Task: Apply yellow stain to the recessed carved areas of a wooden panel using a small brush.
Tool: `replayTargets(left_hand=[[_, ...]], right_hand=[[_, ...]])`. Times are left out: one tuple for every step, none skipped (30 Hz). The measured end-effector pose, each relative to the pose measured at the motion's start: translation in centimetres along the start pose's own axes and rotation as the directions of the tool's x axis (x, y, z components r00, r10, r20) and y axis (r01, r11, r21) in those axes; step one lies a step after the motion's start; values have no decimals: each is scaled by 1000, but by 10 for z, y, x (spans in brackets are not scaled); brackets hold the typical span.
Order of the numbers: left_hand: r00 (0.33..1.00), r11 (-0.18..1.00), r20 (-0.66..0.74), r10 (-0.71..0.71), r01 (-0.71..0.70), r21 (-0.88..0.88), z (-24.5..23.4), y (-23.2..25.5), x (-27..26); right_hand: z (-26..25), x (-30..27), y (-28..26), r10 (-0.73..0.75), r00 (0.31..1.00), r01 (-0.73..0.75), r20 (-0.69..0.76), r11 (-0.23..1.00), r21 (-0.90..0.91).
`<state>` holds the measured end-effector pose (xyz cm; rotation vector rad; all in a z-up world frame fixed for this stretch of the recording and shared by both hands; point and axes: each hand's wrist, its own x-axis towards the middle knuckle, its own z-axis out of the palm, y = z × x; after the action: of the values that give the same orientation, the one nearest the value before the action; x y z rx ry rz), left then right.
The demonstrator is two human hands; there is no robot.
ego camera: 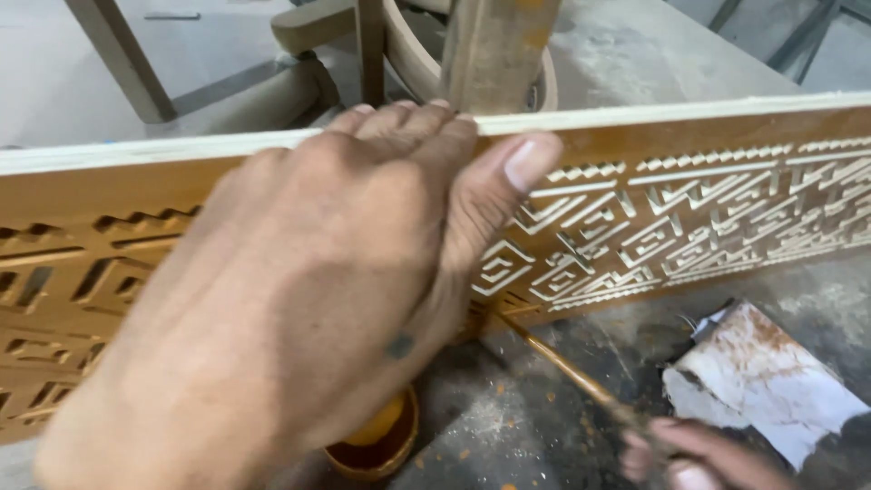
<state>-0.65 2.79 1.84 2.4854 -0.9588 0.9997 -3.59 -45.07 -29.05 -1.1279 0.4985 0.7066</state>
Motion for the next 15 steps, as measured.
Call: replayTargets(left_hand=[[1000, 1000, 5, 3, -3, -7, 0, 1, 0], [1000, 1000, 29, -3, 3, -2, 0, 2, 0], [999, 1000, 53, -9, 9, 4, 0, 3, 1], [998, 1000, 55, -4, 4, 0, -1, 3, 1], [998, 1000, 70, -1, 1, 4, -1, 3, 1], [996, 1000, 85, 0, -1, 8, -2, 3, 1], [996, 1000, 87, 5, -5, 5, -3, 2, 1], [996, 999, 77, 36, -38, 21, -3, 1, 1], [995, 997, 67, 68, -71, 38, -4, 0, 1], [995, 997, 69, 68, -71, 36, -5, 0, 2], [994, 996, 70, 85, -87, 30, -5, -1, 1], [992, 995, 76, 99, -101, 23, -4, -2, 1], [992, 995, 82, 98, -100, 18, -5, -3, 1], [990, 994, 92, 108, -109, 8, -4, -3, 2], [988, 993, 102, 118, -119, -3, -3, -4, 3]], right_hand=[[4, 11, 18, 3, 1000, -3, -5, 1000, 7], [8, 21, 36, -61, 990, 41, -126, 988, -152], [12, 31, 55, -144, 962, 69, -231, 950, -305], [55, 14, 56, -144, 961, 70, -235, 952, -300], [98, -4, 56, -668, 742, 536, 55, 542, -647], [141, -21, 56, -821, 299, 714, 486, -146, -685], [168, -32, 50, -824, 299, 712, 482, -143, -688], [196, -41, 43, -882, 321, 621, 344, -78, -780], [223, -51, 36, -924, 327, 522, 198, 2, -853], [239, -55, 29, -924, 329, 521, 196, 4, -854], [256, -59, 22, -956, 256, 542, 144, 19, -840], [272, -63, 17, -979, 186, 564, 86, 35, -825], [278, -62, 13, -978, 192, 562, 82, 41, -826], [284, -61, 11, -985, 121, 612, 120, -21, -791], [289, -61, 8, -987, 47, 655, 154, -86, -751]])
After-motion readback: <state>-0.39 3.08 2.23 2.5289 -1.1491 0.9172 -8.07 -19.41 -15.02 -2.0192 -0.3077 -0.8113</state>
